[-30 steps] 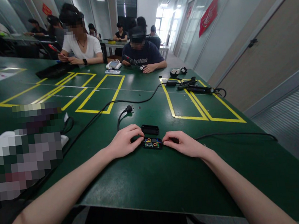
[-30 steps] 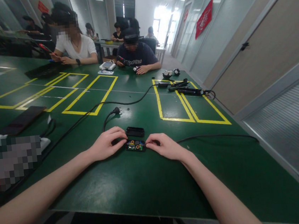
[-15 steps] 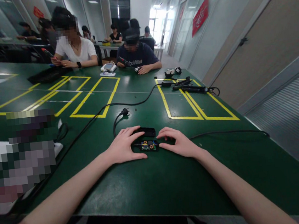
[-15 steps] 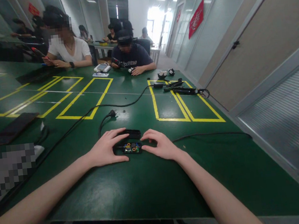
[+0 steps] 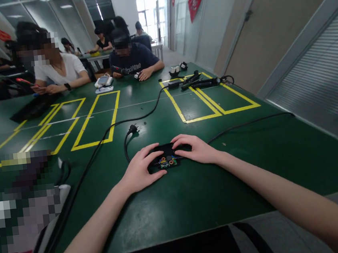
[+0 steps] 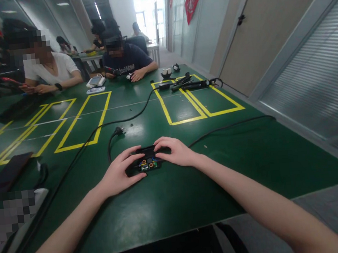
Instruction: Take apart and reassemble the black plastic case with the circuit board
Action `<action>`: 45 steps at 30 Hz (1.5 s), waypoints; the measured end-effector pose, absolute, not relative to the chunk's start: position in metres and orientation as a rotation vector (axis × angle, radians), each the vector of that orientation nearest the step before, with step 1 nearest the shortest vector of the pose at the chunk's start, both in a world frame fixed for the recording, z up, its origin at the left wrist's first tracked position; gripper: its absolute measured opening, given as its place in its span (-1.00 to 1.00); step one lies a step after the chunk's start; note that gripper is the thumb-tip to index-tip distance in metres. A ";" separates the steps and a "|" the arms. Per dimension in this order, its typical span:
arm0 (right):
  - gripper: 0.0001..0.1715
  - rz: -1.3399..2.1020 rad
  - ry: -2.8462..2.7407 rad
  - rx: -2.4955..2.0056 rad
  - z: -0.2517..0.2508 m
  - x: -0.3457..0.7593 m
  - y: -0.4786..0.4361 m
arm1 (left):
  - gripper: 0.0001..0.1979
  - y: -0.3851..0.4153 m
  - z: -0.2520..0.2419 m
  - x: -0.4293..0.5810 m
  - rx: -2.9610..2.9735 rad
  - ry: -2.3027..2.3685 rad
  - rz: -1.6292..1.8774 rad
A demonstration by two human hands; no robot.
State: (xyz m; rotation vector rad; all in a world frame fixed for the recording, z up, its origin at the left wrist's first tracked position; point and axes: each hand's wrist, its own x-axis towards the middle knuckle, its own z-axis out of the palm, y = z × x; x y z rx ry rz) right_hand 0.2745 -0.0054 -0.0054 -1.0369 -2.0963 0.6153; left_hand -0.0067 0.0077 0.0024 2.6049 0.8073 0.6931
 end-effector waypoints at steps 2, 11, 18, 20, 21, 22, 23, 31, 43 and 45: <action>-0.93 0.659 -2.047 -1.016 -0.004 0.272 -0.006 | -0.44 0.006 0.002 -0.007 2.580 0.795 0.716; -0.60 0.889 -1.837 -0.989 -0.010 0.265 -0.010 | -0.26 0.000 -0.001 -0.005 2.480 0.850 0.773; -0.60 0.844 -1.890 -0.989 -0.010 0.266 -0.009 | -0.17 -0.003 -0.003 -0.005 2.355 0.908 0.731; -0.61 0.835 -1.917 -1.006 -0.009 0.265 -0.009 | -0.17 -0.003 -0.003 -0.006 2.348 0.909 0.725; -0.61 0.831 -1.923 -1.020 -0.009 0.265 -0.010 | -0.17 -0.003 -0.003 -0.007 2.346 0.914 0.719; -0.60 0.831 -1.922 -1.036 -0.009 0.264 -0.010 | -0.17 -0.002 -0.004 -0.007 2.344 0.922 0.710; -0.59 0.834 -1.914 -1.053 -0.010 0.263 -0.010 | -0.17 -0.002 -0.004 -0.008 2.342 0.934 0.701; -0.63 0.747 -1.897 -1.043 -0.015 0.260 -0.014 | -0.18 -0.003 -0.004 -0.008 2.338 0.987 0.705; -0.65 0.658 -1.869 -1.055 -0.020 0.255 -0.014 | -0.19 -0.002 -0.005 -0.008 2.347 0.983 0.749; -0.64 0.662 -1.866 -1.064 -0.022 0.255 -0.012 | -0.19 -0.002 -0.004 -0.008 2.353 0.989 0.744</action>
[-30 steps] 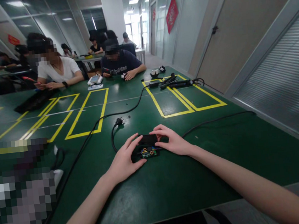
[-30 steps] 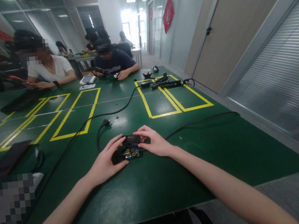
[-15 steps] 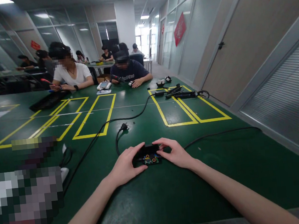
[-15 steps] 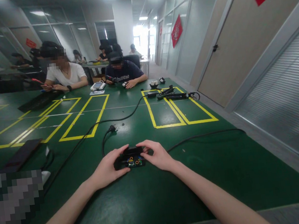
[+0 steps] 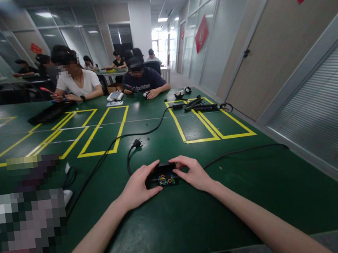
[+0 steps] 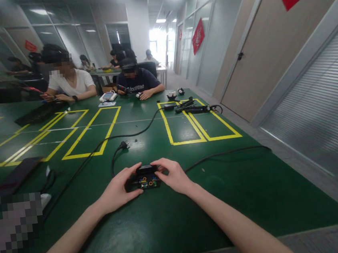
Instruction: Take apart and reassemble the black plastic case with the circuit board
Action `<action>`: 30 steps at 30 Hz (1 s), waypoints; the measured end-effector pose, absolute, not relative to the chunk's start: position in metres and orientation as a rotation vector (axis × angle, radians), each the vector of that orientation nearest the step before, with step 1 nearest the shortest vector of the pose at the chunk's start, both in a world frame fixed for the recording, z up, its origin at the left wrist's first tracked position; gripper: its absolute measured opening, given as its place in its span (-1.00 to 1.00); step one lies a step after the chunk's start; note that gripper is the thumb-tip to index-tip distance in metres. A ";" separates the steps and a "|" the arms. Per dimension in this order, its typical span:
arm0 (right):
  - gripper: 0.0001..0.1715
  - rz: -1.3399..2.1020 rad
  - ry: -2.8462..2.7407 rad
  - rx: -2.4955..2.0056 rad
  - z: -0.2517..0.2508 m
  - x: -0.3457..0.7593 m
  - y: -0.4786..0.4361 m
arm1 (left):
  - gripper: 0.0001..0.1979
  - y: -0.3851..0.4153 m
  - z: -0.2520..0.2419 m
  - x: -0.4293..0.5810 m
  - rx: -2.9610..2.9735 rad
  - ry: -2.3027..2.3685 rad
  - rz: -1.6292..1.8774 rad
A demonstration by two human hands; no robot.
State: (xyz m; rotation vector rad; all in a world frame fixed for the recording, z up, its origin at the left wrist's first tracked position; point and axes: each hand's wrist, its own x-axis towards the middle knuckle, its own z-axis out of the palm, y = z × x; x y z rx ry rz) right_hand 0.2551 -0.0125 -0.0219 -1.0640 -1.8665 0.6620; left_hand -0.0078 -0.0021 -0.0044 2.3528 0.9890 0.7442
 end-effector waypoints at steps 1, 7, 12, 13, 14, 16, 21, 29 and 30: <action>-0.64 0.668 -1.863 -1.069 -0.023 0.255 -0.012 | -0.19 -0.002 -0.004 -0.008 2.354 0.993 0.742; -0.65 0.768 -1.845 -1.075 -0.020 0.257 -0.012 | -0.22 -0.002 -0.004 -0.007 2.358 0.982 0.744; -0.68 0.855 -1.882 -1.041 -0.007 0.262 -0.015 | -0.29 -0.002 -0.003 -0.008 2.358 0.967 0.763; -0.71 0.870 -1.900 -1.034 -0.004 0.263 -0.016 | -0.34 -0.003 -0.003 -0.008 2.357 0.965 0.761; -0.75 0.883 -1.918 -1.029 -0.001 0.265 -0.016 | -0.42 -0.003 -0.002 -0.007 2.360 0.961 0.752; -0.75 0.908 -1.951 -1.023 0.002 0.267 -0.016 | -0.61 -0.004 0.000 -0.007 2.377 0.948 0.723; -0.73 0.919 -1.979 -0.957 0.004 0.267 -0.017 | -0.73 -0.004 0.001 -0.005 2.401 0.936 0.691; -0.73 0.611 -2.203 -0.945 -0.003 0.262 -0.022 | -0.74 -0.007 0.001 -0.001 2.520 0.949 0.683; -0.68 0.537 -2.242 -0.968 -0.004 0.259 -0.024 | -0.74 -0.009 0.000 0.003 2.572 0.937 0.671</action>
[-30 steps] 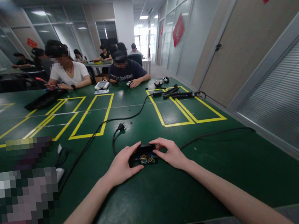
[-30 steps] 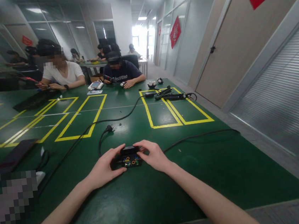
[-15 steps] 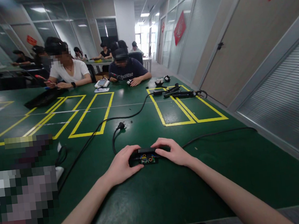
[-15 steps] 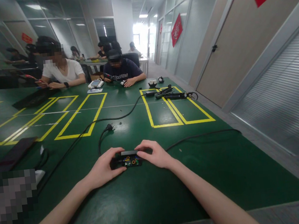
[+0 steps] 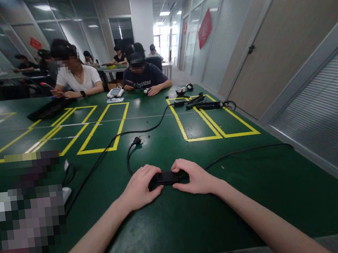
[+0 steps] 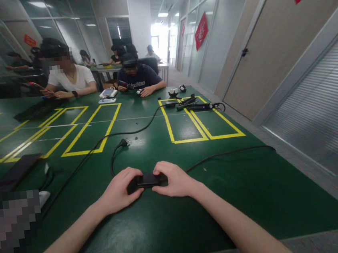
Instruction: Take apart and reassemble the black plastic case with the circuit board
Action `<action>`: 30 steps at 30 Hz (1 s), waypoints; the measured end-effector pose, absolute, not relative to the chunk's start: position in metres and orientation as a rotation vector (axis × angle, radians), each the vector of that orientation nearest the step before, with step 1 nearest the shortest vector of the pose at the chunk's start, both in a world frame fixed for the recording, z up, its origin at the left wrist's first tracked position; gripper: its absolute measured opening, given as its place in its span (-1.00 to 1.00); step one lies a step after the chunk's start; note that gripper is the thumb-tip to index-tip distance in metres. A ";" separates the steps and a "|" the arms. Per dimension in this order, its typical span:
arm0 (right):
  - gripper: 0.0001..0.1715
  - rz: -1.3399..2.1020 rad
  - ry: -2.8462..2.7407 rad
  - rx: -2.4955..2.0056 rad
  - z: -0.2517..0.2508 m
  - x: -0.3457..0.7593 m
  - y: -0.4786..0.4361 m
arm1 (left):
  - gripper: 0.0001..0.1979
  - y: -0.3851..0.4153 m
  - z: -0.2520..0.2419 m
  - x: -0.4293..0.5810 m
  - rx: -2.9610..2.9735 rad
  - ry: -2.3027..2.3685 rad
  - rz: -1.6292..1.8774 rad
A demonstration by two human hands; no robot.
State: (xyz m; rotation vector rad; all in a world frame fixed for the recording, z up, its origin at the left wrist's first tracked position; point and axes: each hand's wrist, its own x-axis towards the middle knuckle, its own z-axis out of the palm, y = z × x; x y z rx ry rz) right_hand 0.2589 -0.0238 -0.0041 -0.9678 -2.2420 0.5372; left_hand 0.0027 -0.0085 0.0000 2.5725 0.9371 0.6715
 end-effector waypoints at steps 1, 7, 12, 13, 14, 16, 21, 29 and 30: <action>-0.65 0.468 -2.278 -0.996 -0.006 0.255 -0.026 | -0.74 -0.010 -0.001 0.007 2.626 0.913 0.653; -0.53 0.239 -2.388 -1.113 -0.010 0.232 -0.039 | -0.42 -0.016 -0.008 0.028 2.798 0.941 0.555; -0.27 0.191 -2.480 -1.181 -0.010 0.227 -0.049 | -0.35 -0.019 -0.008 0.031 2.855 1.008 0.428; -0.22 0.196 -2.502 -1.195 -0.010 0.228 -0.050 | -0.34 -0.020 -0.008 0.032 2.844 1.014 0.411; -0.18 0.206 -2.523 -1.207 -0.009 0.228 -0.052 | -0.32 -0.020 -0.007 0.032 2.829 1.019 0.390; -0.08 0.240 -2.561 -1.227 -0.006 0.228 -0.053 | -0.25 -0.019 -0.004 0.034 2.795 1.034 0.328; 0.16 0.365 -2.665 -1.270 0.008 0.227 -0.049 | -0.07 -0.017 0.004 0.042 2.742 1.096 0.130; 0.55 0.277 -2.665 -1.470 0.010 0.212 -0.053 | 0.06 -0.017 0.013 0.059 2.732 1.251 -0.090; 0.57 0.235 -2.660 -1.500 0.009 0.210 -0.055 | 0.05 -0.015 0.014 0.060 2.736 1.255 -0.108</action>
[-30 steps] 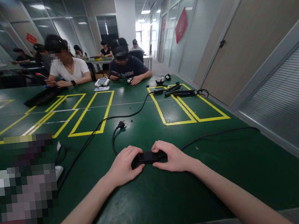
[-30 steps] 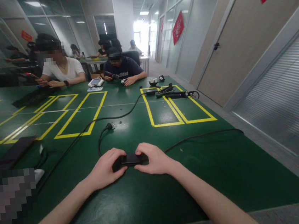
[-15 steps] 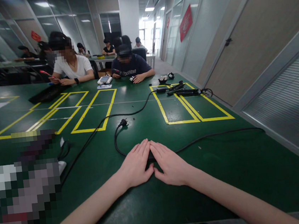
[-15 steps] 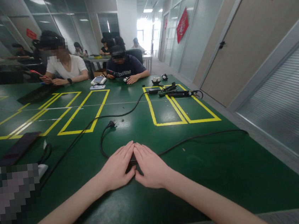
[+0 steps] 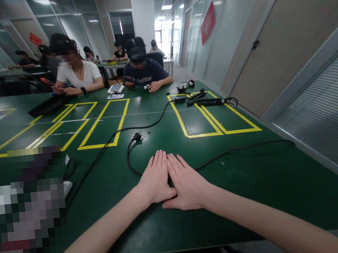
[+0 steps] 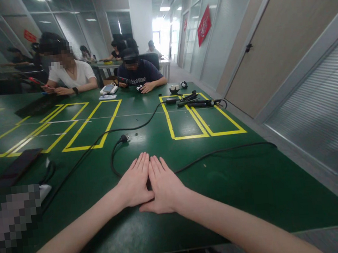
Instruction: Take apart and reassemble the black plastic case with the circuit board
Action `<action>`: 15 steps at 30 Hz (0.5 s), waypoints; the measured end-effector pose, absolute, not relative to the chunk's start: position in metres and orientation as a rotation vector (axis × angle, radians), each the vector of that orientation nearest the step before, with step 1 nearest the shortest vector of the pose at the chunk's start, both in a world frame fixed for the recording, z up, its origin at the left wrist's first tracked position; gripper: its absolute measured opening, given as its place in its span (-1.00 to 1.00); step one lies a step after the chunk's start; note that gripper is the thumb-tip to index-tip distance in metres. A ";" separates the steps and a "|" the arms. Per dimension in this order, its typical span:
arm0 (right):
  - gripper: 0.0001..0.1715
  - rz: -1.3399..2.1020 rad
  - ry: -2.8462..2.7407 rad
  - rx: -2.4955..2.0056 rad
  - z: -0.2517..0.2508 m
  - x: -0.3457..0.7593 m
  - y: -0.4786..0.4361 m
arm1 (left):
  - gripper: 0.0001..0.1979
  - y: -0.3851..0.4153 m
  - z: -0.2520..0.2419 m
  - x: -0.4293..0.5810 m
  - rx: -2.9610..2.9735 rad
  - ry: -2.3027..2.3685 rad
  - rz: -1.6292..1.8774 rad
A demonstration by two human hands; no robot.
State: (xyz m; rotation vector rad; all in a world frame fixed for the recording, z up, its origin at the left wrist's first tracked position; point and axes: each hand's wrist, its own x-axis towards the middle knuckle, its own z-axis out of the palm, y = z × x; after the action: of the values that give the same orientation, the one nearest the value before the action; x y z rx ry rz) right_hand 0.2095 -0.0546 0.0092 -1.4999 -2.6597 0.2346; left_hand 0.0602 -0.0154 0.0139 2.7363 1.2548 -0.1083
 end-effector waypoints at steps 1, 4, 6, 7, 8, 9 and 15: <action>0.59 0.200 -2.657 -1.528 0.009 0.207 -0.056 | 0.04 -0.013 0.014 0.061 2.747 1.258 -0.111; 0.62 0.140 -2.653 -1.615 0.010 0.201 -0.057 | 0.00 -0.008 0.013 0.063 2.776 1.250 -0.111; 0.63 0.132 -2.652 -1.658 0.013 0.198 -0.058 | -0.05 -0.006 0.011 0.063 2.789 1.265 -0.092; 0.62 0.136 -2.650 -1.668 0.014 0.198 -0.058 | -0.07 -0.005 0.009 0.063 2.799 1.275 -0.073; 0.62 0.143 -2.646 -1.670 0.015 0.197 -0.059 | -0.09 -0.005 0.007 0.062 2.812 1.286 -0.050; 0.61 0.152 -2.641 -1.663 0.015 0.198 -0.059 | -0.10 -0.005 0.004 0.061 2.831 1.286 -0.020; 0.51 0.181 -2.624 -1.516 0.008 0.208 -0.058 | -0.05 -0.003 -0.008 0.048 2.943 1.149 0.209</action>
State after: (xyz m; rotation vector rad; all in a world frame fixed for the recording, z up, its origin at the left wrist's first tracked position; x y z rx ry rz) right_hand 0.2082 -0.0581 0.0084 -1.5161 -2.6241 0.1814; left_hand 0.0482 -0.0028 -0.0084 2.9434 1.1493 0.2085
